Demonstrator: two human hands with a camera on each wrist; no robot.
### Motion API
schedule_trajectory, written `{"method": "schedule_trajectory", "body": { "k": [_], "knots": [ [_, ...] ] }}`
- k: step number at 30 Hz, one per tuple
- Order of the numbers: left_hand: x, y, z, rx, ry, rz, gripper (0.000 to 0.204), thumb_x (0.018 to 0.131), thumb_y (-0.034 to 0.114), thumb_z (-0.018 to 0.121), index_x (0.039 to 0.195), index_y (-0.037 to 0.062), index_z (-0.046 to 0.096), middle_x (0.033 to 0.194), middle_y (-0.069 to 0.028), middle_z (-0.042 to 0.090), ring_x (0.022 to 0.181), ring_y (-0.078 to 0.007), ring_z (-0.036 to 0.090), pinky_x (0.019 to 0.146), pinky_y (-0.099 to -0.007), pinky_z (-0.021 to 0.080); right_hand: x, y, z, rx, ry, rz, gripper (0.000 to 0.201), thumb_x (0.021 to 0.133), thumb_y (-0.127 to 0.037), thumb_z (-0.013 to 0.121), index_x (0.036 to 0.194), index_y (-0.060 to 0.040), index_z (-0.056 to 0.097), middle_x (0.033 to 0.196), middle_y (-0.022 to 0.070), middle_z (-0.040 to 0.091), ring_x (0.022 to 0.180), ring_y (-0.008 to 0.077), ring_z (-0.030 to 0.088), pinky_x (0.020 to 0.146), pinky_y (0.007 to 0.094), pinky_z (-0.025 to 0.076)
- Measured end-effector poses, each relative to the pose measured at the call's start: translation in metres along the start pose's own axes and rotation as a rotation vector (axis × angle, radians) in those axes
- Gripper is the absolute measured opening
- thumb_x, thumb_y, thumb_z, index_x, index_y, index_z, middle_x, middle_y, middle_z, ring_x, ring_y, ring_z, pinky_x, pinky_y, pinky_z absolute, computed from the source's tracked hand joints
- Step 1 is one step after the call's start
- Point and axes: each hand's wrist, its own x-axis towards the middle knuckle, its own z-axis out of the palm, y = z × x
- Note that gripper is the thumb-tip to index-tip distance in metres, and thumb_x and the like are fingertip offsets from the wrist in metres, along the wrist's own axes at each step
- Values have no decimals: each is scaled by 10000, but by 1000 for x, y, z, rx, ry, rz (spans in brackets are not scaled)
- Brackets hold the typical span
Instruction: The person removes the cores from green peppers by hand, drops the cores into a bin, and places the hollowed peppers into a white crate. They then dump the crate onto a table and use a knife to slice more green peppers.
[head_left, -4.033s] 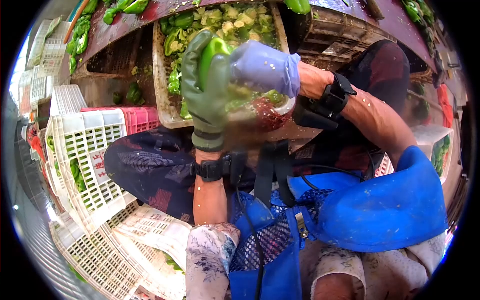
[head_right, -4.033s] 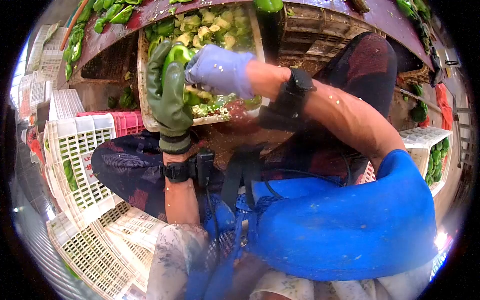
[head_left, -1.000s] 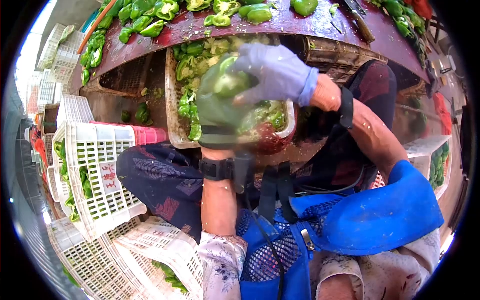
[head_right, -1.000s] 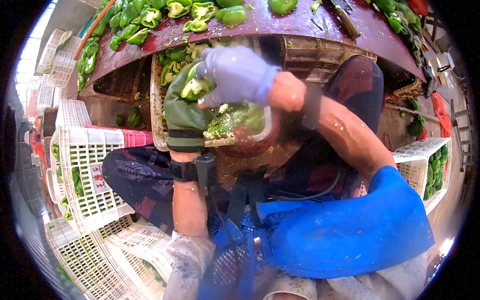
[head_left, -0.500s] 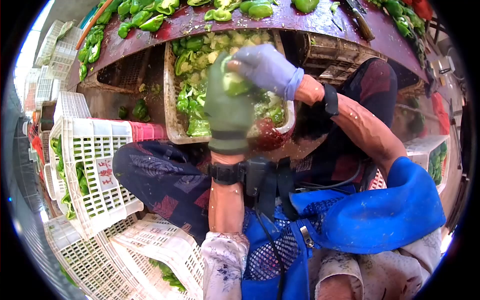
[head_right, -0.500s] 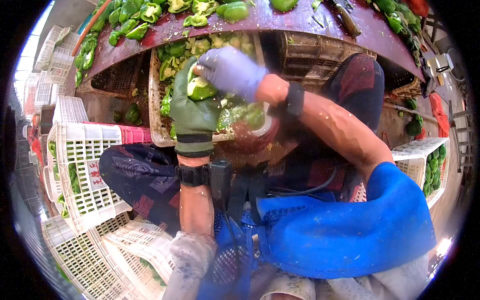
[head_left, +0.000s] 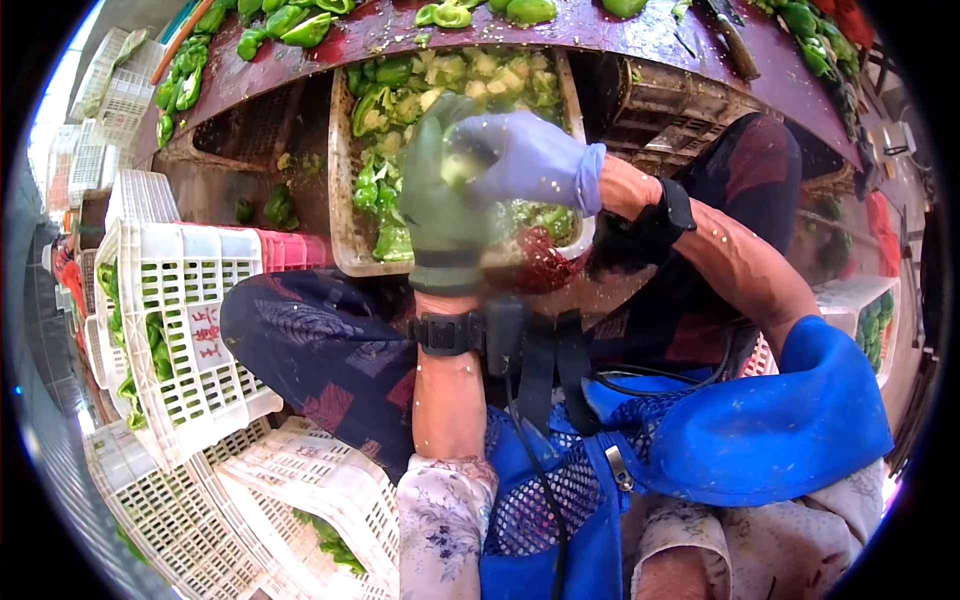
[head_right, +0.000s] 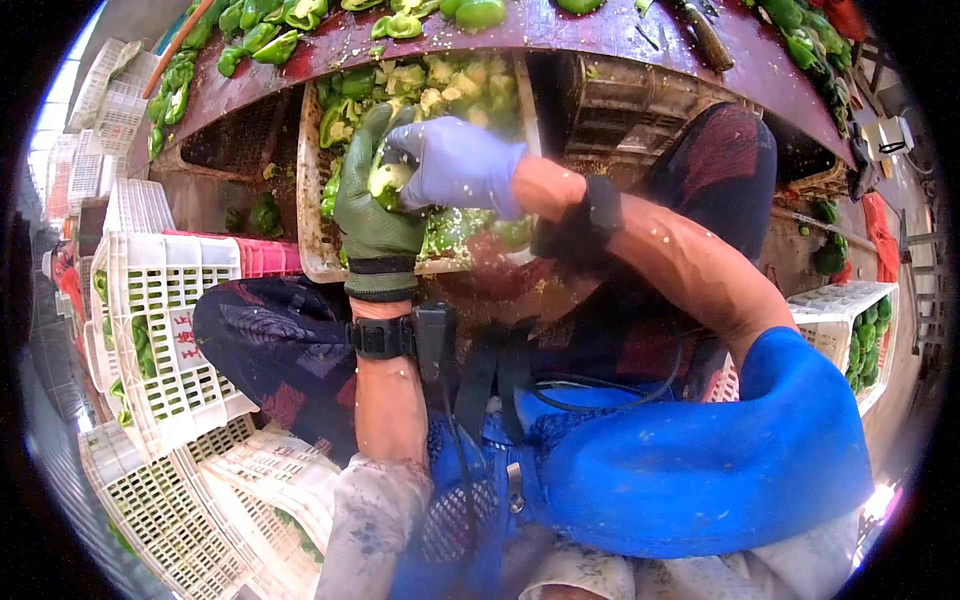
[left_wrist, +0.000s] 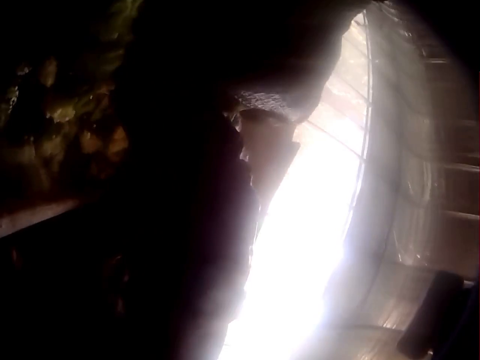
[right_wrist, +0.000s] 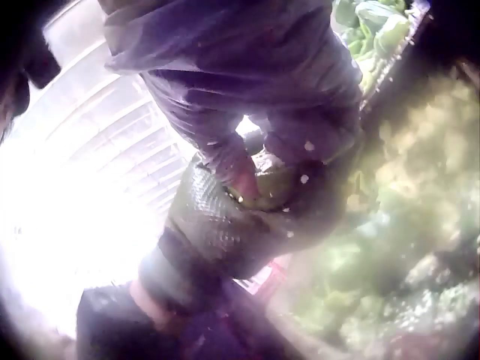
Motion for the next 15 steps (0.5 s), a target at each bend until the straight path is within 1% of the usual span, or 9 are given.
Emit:
{"method": "schedule_trajectory", "body": {
  "k": [2,3,4,8,9,10,12,13,15],
  "knots": [
    [-2,0,2,-102,-26,-28,446,997,339,442,1233,-23,554,1191,-169,613,1122,-275,595,987,-371,472,-1,-5,-7,77,-113,136,215,710,-132,731,841,4,628,672,131,634,631,231,612,612,383,488],
    [-3,0,1,-100,-39,-22,452,999,351,435,1222,-19,565,1173,-171,621,1105,-273,606,978,-368,478,-3,-6,-10,93,-148,156,245,671,-147,745,808,16,624,686,130,632,623,189,586,598,360,480],
    [-4,1,1,-99,-52,-16,459,1000,364,428,1211,-16,576,1154,-173,629,1087,-271,617,969,-365,484,-4,-4,-9,106,-165,144,250,686,-155,752,821,18,632,692,122,639,628,183,584,601,356,478],
    [-6,-2,-5,-135,-98,-47,413,986,263,448,1232,-48,561,1149,-187,629,1049,-255,629,923,-355,509,-8,-2,-12,223,-243,102,298,756,-215,776,888,28,664,713,88,658,649,157,574,614,341,472],
    [-7,1,-10,-73,-136,18,408,995,231,436,1256,-63,544,1163,-182,618,1051,-241,617,919,-347,503,-8,-1,-13,271,-264,95,316,777,-236,782,908,31,672,717,80,661,655,150,571,619,336,470],
    [-9,2,-13,-12,-177,82,404,1004,199,424,1280,-77,528,1177,-178,607,1053,-227,605,916,-339,497,-9,-1,-12,259,-250,92,331,791,-258,776,925,28,678,722,74,664,664,145,572,624,334,471],
    [-9,-4,-11,-21,-164,39,421,1003,205,417,1297,-83,507,1162,-182,611,1011,-239,621,896,-335,506,-8,0,-10,233,-218,86,363,819,-302,766,960,23,689,733,62,671,682,135,575,636,329,472],
    [-9,-5,-11,-19,-164,4,424,1003,205,414,1302,-83,501,1163,-184,611,1009,-242,623,895,-334,507,-7,2,-8,237,-222,99,357,811,-303,765,973,8,695,757,105,686,691,173,604,648,341,486],
    [-11,-3,-9,-164,-160,-93,412,1003,193,404,1302,-73,501,1167,-177,612,1008,-237,626,886,-340,518,-9,-2,-4,86,-179,38,328,816,-284,756,981,-6,697,767,137,685,700,210,627,662,361,502]
  ]
}}
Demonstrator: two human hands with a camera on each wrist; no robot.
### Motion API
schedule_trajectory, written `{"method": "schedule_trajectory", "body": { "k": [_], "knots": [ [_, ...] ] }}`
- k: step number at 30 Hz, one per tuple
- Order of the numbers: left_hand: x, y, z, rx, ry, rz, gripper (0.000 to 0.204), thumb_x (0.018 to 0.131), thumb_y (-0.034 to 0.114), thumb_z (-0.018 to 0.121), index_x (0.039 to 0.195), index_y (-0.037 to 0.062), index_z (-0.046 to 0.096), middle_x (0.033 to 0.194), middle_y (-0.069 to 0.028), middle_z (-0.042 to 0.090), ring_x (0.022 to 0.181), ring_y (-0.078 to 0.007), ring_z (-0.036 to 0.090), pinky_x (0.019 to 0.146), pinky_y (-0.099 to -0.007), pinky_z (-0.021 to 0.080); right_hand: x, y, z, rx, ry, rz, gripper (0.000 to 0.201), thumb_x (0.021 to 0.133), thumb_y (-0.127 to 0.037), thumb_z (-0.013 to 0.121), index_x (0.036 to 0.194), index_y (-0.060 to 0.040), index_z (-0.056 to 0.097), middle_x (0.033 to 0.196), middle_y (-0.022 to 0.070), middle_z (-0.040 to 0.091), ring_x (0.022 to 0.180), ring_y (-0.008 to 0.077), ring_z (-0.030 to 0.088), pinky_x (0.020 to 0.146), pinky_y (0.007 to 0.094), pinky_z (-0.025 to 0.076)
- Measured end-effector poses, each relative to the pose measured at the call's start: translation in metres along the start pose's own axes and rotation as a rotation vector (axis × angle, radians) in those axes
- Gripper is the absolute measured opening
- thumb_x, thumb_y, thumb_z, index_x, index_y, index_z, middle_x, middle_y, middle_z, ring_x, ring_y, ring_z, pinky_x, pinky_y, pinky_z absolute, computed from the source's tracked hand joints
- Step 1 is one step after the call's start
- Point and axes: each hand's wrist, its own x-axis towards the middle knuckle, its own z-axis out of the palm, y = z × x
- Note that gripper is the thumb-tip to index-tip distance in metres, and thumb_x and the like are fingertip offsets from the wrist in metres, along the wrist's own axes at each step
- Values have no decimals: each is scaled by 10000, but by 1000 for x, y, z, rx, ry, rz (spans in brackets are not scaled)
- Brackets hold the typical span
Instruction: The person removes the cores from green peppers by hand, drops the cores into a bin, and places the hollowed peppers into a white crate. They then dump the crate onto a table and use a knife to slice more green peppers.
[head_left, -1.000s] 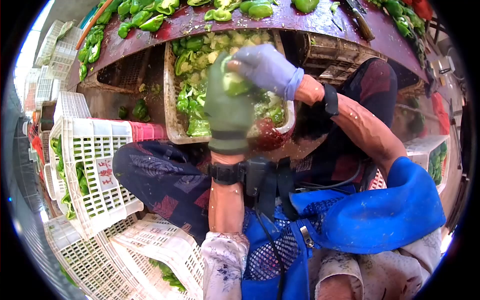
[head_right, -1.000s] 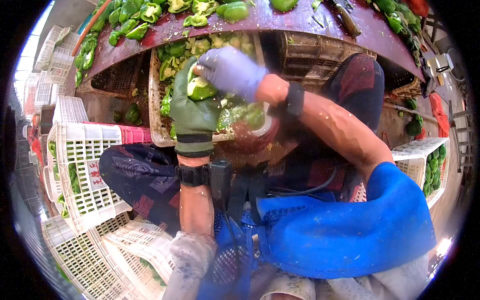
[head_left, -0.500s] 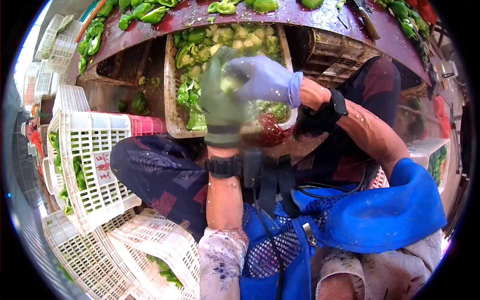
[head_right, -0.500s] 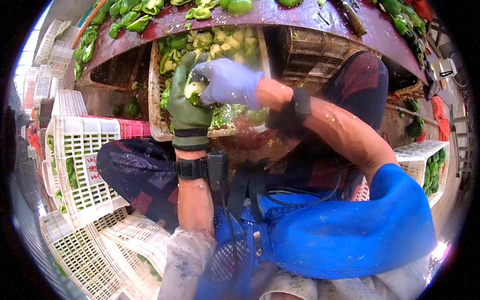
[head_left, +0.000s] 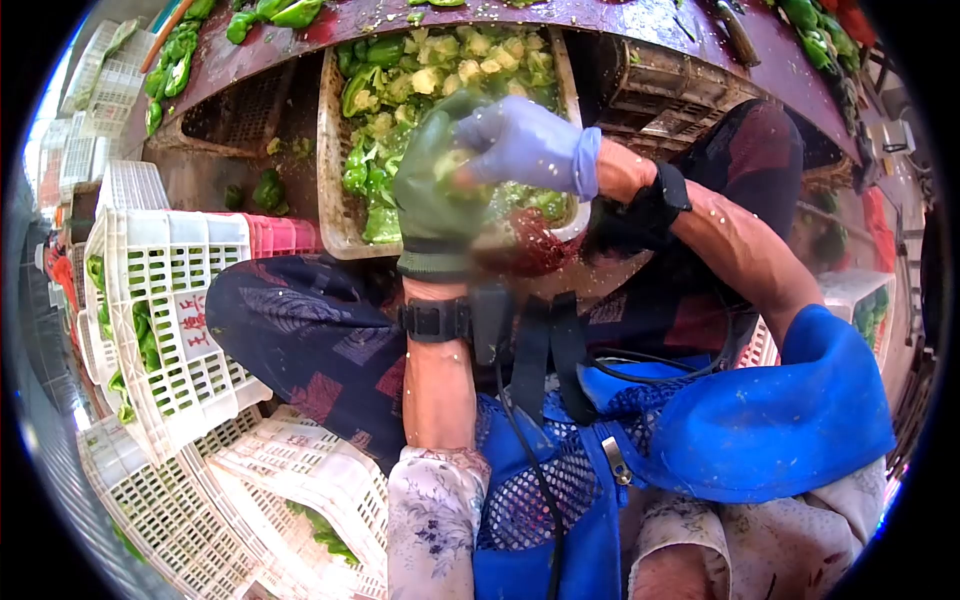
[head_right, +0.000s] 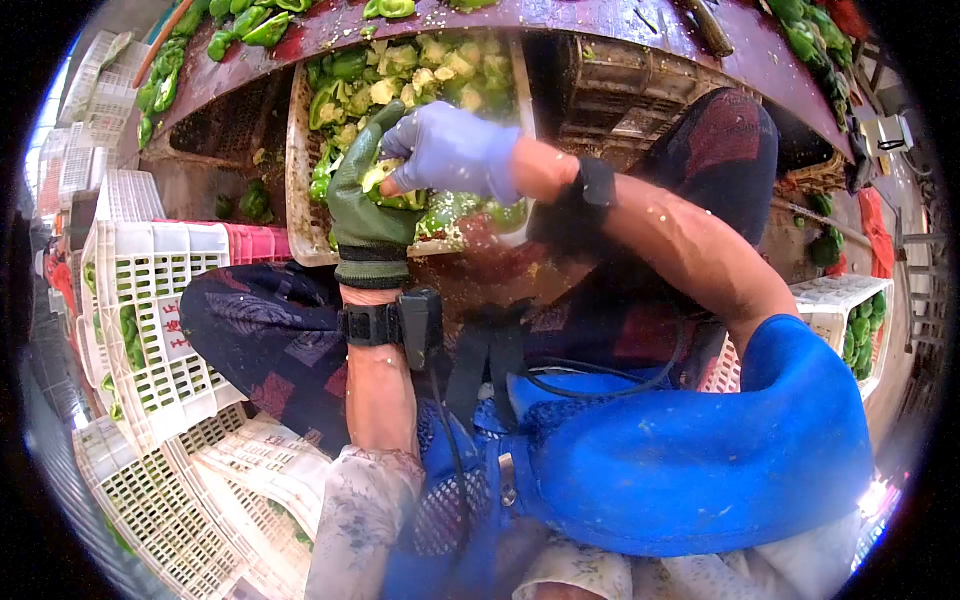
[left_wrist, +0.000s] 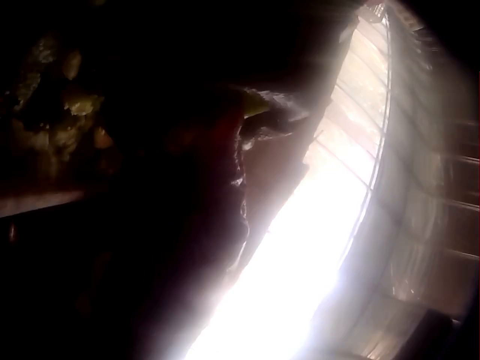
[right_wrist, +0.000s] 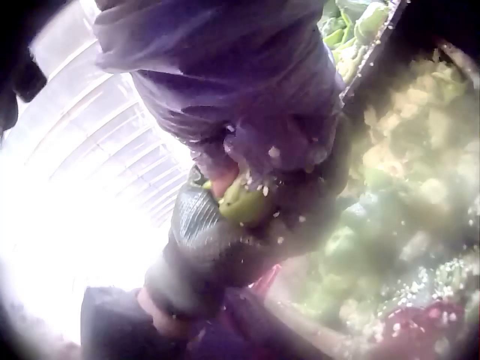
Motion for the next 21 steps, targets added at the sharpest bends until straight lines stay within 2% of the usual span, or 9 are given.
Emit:
{"method": "schedule_trajectory", "body": {
  "k": [4,7,9,11,12,15,18,19,21],
  "knots": [
    [-10,-2,4,-111,29,-88,366,984,204,443,1238,-37,554,1148,-161,631,1000,-232,637,842,-389,554,5,10,22,-378,212,-227,236,819,-231,731,954,-39,706,778,103,689,629,180,642,597,324,536],
    [-10,-7,-4,-758,222,-323,329,881,82,635,1196,-3,595,1045,-102,663,875,-188,671,654,-256,595,13,7,17,-348,440,-225,213,823,-216,723,970,-63,708,814,99,699,671,186,667,647,319,566],
    [-12,-9,-3,-824,337,-251,352,886,96,630,1225,13,591,1133,-136,647,969,-215,660,687,-312,600,16,8,-11,57,583,-307,220,879,-112,645,1096,-89,664,880,129,671,738,249,661,662,344,547],
    [-6,9,-11,-1183,440,-470,375,959,240,484,1218,-13,580,1154,-178,636,1012,-331,645,714,-392,579,14,30,-30,-691,598,-225,375,848,-40,644,1212,-123,620,972,103,648,759,199,650,639,333,544],
    [-3,9,-16,-1068,435,-407,372,956,232,487,1221,-14,576,1152,-175,636,1018,-328,642,718,-390,576,8,27,-27,-811,432,6,475,824,-10,637,1276,-145,584,1036,104,619,801,210,656,623,340,542],
    [-3,7,-25,-736,419,-232,367,950,210,496,1232,-15,564,1147,-168,636,1034,-321,633,730,-383,568,9,30,-25,-593,367,-127,343,892,-179,593,1228,-116,617,1009,150,655,821,301,662,712,405,554],
    [8,15,-36,-299,483,-22,314,915,108,532,1201,-18,564,1151,-160,620,1038,-303,613,807,-363,529,19,39,-28,-528,228,130,334,869,-264,654,1165,-109,665,975,132,708,821,267,688,763,371,551],
    [18,30,-29,-29,499,148,282,899,67,548,1166,-21,572,1138,-161,618,1029,-297,609,840,-365,512,19,37,-19,-329,265,248,256,935,-281,532,996,-86,685,845,132,680,752,265,664,707,419,553],
    [36,55,-5,569,557,542,224,880,31,567,1096,-27,587,1092,-167,626,1009,-293,609,869,-386,493,4,11,0,-503,90,28,215,923,-187,502,902,-71,682,838,137,672,746,257,657,666,388,550]
  ]
}}
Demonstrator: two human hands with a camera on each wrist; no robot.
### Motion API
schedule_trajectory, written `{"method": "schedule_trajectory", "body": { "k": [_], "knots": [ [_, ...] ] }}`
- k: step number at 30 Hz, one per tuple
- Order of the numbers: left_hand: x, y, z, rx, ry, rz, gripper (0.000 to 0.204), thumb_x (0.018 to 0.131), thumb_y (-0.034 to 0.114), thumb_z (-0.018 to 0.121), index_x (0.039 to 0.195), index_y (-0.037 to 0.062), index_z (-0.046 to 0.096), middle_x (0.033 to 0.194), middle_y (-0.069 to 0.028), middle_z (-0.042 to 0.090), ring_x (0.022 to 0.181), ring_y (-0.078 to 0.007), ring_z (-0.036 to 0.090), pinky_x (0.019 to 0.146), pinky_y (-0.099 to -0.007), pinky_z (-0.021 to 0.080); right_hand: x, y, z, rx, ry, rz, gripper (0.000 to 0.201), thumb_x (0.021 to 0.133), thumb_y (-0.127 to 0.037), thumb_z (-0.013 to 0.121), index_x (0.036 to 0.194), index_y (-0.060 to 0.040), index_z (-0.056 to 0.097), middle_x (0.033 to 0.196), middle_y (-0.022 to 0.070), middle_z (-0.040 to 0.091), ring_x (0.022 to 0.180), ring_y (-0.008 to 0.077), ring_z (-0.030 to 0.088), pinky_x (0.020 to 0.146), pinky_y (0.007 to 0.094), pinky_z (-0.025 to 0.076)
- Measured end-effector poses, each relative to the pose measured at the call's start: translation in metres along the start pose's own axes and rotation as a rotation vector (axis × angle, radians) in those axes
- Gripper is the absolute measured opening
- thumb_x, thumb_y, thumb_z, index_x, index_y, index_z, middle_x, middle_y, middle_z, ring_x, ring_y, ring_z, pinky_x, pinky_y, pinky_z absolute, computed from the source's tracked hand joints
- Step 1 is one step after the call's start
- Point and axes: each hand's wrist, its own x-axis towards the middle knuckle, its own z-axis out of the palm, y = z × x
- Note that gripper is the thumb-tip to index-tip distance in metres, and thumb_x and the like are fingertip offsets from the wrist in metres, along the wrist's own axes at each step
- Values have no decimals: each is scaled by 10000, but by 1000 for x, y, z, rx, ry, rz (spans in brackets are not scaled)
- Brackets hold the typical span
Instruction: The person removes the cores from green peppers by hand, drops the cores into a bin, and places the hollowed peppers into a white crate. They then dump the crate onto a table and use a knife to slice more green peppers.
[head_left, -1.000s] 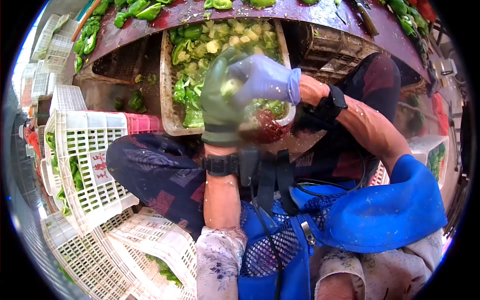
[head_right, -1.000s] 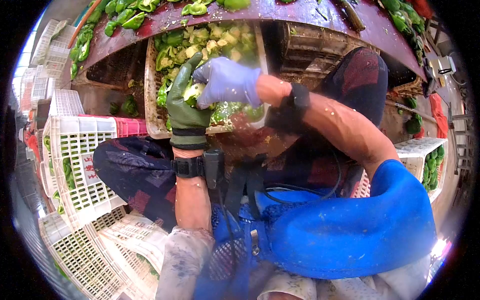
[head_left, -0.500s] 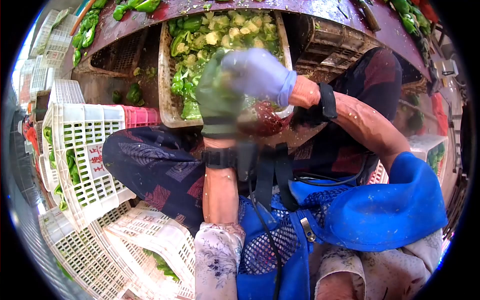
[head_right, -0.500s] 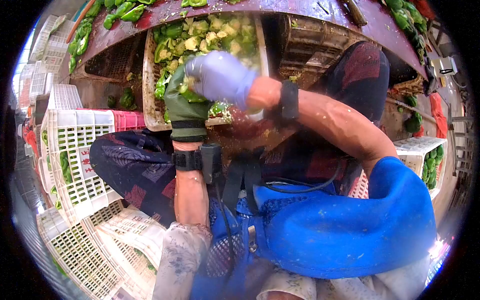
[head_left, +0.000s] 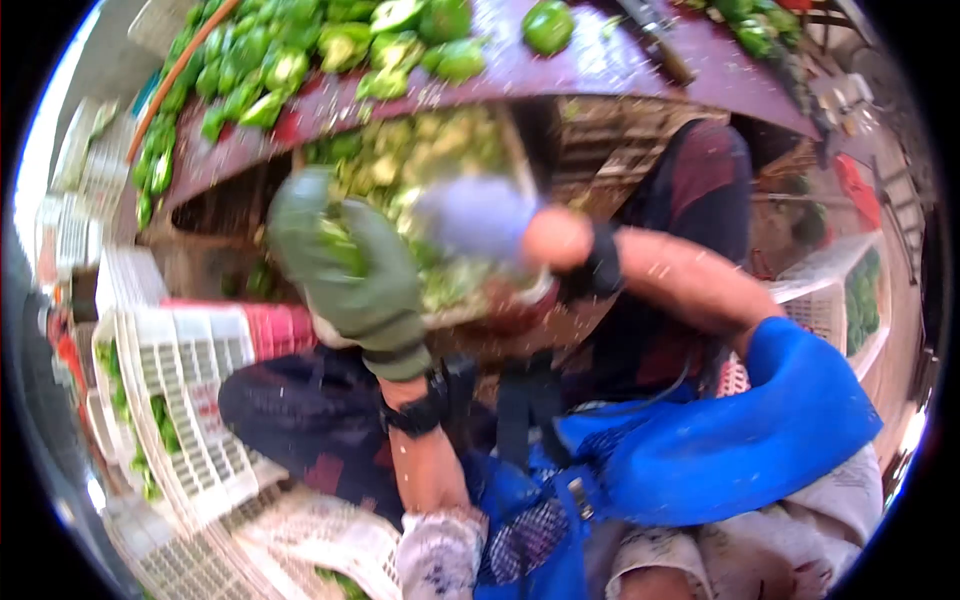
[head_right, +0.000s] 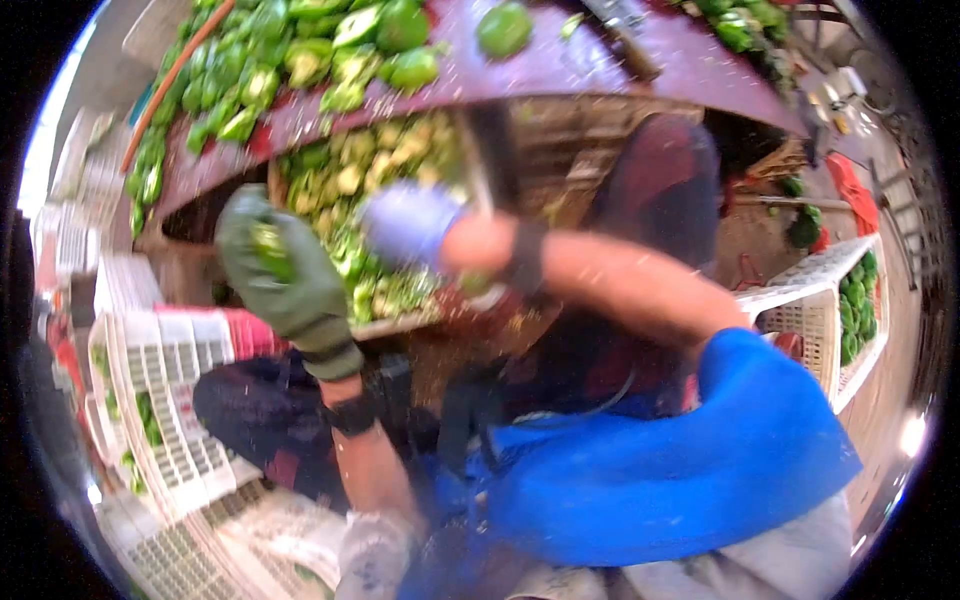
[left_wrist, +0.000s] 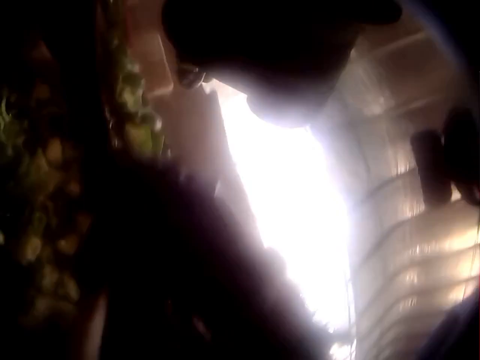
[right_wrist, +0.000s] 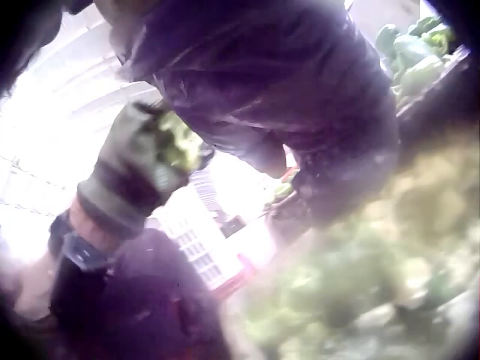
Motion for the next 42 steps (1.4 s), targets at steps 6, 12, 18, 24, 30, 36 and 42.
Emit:
{"method": "schedule_trajectory", "body": {
  "k": [6,12,18,24,30,36,42],
  "knots": [
    [26,-30,-44,88,-233,-14,265,878,40,605,1138,86,627,1159,-92,643,1011,-201,620,912,-297,501,4,36,-40,28,-32,93,303,912,-219,543,1158,-83,657,972,123,711,763,271,680,708,370,565],
    [162,-95,-275,1159,-147,256,425,974,266,545,1295,-12,545,1336,-228,529,1246,-341,505,1078,-414,379,30,160,-127,-506,623,281,526,704,-275,736,1195,-127,620,999,215,626,909,375,623,782,449,506],
    [157,-83,-231,837,-109,-87,445,953,266,591,1328,35,522,1370,-168,517,1232,-261,512,1057,-368,391,53,192,-122,-420,424,422,478,705,-259,740,1126,-61,630,871,165,674,809,324,655,715,409,524],
    [35,-29,-31,-395,-448,-538,375,930,53,563,1303,33,522,1273,-108,558,1092,-207,580,911,-287,502,30,116,-101,647,482,-202,440,920,-344,586,1242,-45,551,1095,133,636,745,196,643,630,355,553],
    [-42,-18,7,-676,-591,-746,406,927,63,574,1322,34,485,1292,-110,541,1126,-211,557,944,-304,486,7,15,-59,926,86,153,385,990,-340,502,1191,-28,603,944,128,677,619,218,664,534,309,556],
    [-89,-38,-37,-486,-665,-589,441,924,74,586,1341,35,447,1311,-112,525,1159,-216,535,977,-322,469,25,33,-35,154,535,-362,190,909,-179,629,1078,-117,689,996,84,672,802,220,669,739,329,564],
    [-55,-6,-13,-461,-516,-694,347,943,159,523,1266,33,535,1255,-115,580,1121,-242,577,974,-402,478,12,-10,-31,-292,324,-316,478,753,-284,736,1163,-95,579,1049,125,577,968,301,584,726,409,530]
  ]
}}
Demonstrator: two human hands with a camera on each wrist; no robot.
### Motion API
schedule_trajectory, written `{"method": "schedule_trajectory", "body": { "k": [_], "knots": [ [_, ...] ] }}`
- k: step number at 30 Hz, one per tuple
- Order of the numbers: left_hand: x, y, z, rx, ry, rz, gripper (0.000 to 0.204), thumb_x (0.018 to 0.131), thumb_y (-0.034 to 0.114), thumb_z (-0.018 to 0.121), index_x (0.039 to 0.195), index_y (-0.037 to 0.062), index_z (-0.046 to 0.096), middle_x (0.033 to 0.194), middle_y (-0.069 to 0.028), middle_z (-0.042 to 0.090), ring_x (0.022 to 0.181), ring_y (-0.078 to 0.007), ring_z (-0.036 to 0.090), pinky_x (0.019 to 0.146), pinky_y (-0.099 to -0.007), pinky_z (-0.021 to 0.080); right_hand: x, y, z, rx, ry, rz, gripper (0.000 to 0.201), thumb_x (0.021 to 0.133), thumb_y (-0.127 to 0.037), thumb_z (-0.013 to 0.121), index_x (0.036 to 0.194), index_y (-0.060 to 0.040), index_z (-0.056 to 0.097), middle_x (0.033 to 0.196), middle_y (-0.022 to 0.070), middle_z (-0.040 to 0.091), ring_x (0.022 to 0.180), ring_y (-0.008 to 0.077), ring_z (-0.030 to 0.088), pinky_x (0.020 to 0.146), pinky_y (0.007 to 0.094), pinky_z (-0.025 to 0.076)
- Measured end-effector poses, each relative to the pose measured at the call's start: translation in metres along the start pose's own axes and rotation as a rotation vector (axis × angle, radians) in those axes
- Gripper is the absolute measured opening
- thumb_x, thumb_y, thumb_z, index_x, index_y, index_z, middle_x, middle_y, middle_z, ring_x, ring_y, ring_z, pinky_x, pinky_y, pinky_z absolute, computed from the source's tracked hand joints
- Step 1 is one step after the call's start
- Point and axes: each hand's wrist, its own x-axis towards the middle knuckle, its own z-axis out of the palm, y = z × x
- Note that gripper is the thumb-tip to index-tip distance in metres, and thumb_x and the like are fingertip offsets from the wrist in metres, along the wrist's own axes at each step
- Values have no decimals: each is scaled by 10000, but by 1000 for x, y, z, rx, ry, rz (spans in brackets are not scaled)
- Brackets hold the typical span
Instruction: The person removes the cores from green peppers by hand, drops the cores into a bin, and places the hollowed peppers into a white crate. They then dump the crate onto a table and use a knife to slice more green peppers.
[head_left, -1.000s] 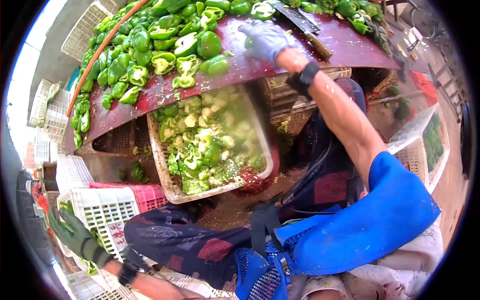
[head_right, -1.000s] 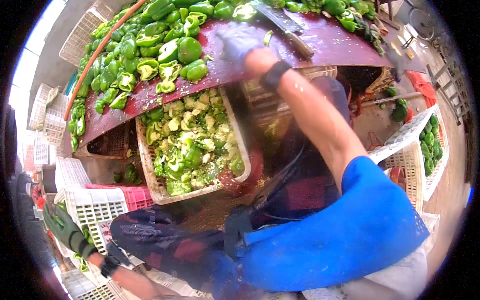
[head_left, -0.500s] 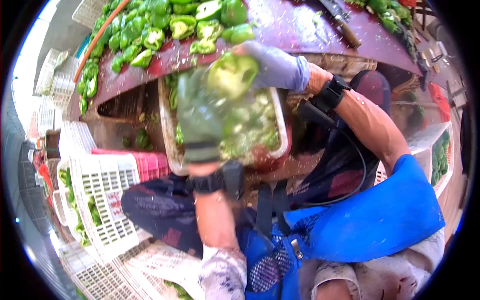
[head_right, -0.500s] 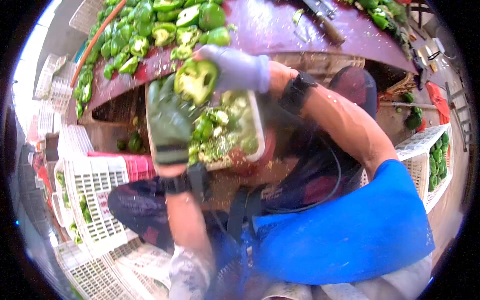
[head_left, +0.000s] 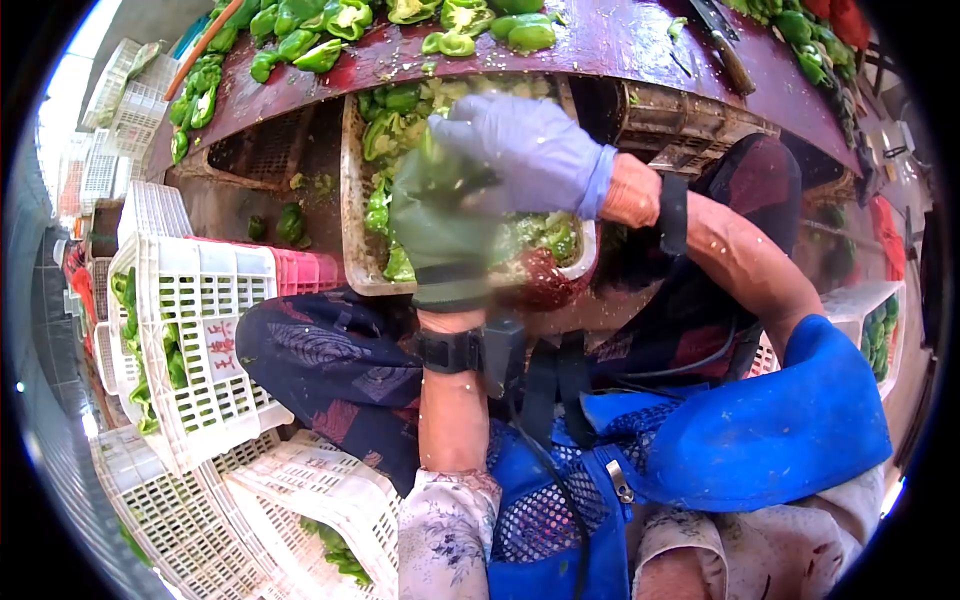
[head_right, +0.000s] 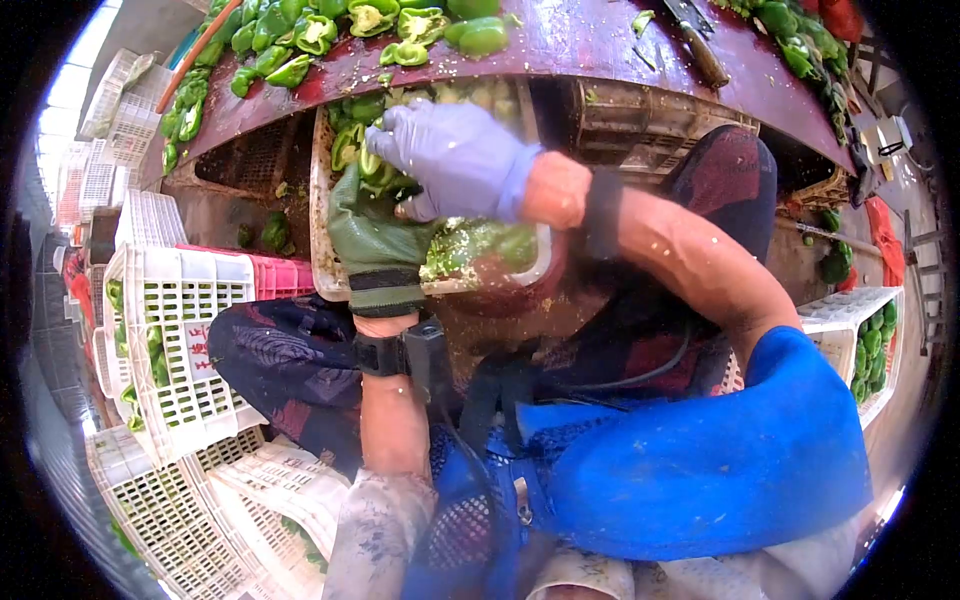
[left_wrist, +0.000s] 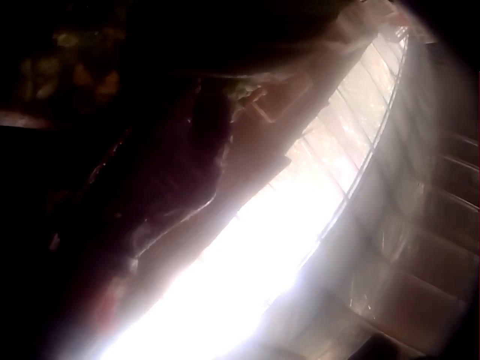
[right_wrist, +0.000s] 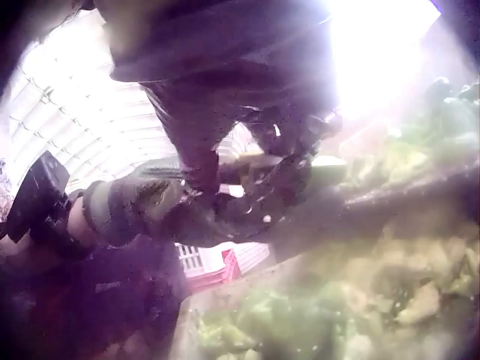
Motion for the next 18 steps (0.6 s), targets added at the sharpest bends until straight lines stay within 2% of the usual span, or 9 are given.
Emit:
{"method": "schedule_trajectory", "body": {
  "k": [1,4,5,8,9,12,13,16,18],
  "knots": [
    [13,12,5,76,6,2,344,956,197,484,1249,31,557,1247,-113,593,1106,-253,593,963,-425,487,-2,-4,1,-20,-12,25,469,753,-280,730,1160,-102,580,1049,123,577,996,298,572,753,418,515],
    [24,22,9,-1417,-35,-426,361,944,242,511,1233,33,561,1173,-117,618,1052,-242,613,932,-437,505,-2,-7,-6,19,1,-1,436,755,-272,738,1116,-67,607,991,126,598,981,303,583,816,440,480],
    [20,29,11,-1338,51,-423,364,941,280,522,1200,29,568,1141,-131,617,1020,-261,622,917,-444,516,-2,-8,-7,53,15,-26,426,756,-271,745,1096,-46,620,963,128,609,959,306,594,835,447,470],
    [-5,14,-3,-1071,43,-441,367,942,293,524,1199,34,565,1133,-130,615,1016,-259,621,902,-436,520,-10,-9,-3,166,177,-228,360,756,-240,745,1067,-90,643,958,108,624,963,297,594,852,435,465],
    [-14,3,-7,-969,25,-437,368,942,298,525,1198,36,564,1131,-130,614,1015,-259,621,896,-434,522,-11,-11,2,267,191,-209,291,781,-201,727,1047,-109,655,984,96,629,937,296,599,856,425,466],
    [-27,-17,-5,-760,8,-382,371,943,311,527,1196,42,560,1122,-129,613,1011,-257,620,881,-426,526,-16,-6,14,361,198,-86,259,811,-173,700,1052,-90,656,1003,103,633,946,287,595,852,408,467],
    [-29,-20,-4,-702,8,-361,372,943,315,528,1195,44,559,1120,-129,612,1010,-257,619,876,-424,528,-17,-7,18,391,170,-49,202,892,-242,620,1039,-105,637,1043,103,625,1005,293,575,909,398,438],
    [-29,-20,3,-558,18,-286,375,944,328,530,1193,49,555,1112,-128,610,1006,-255,618,860,-416,532,-12,-7,26,449,271,4,187,900,-250,628,1009,-100,650,965,97,638,912,271,606,801,375,482],
    [-19,-18,9,-498,35,-228,377,945,337,531,1192,53,553,1106,-127,609,1004,-254,618,849,-411,535,-12,-14,34,525,308,187,205,891,-227,652,993,-51,672,873,123,647,810,278,615,725,384,491]
  ]
}}
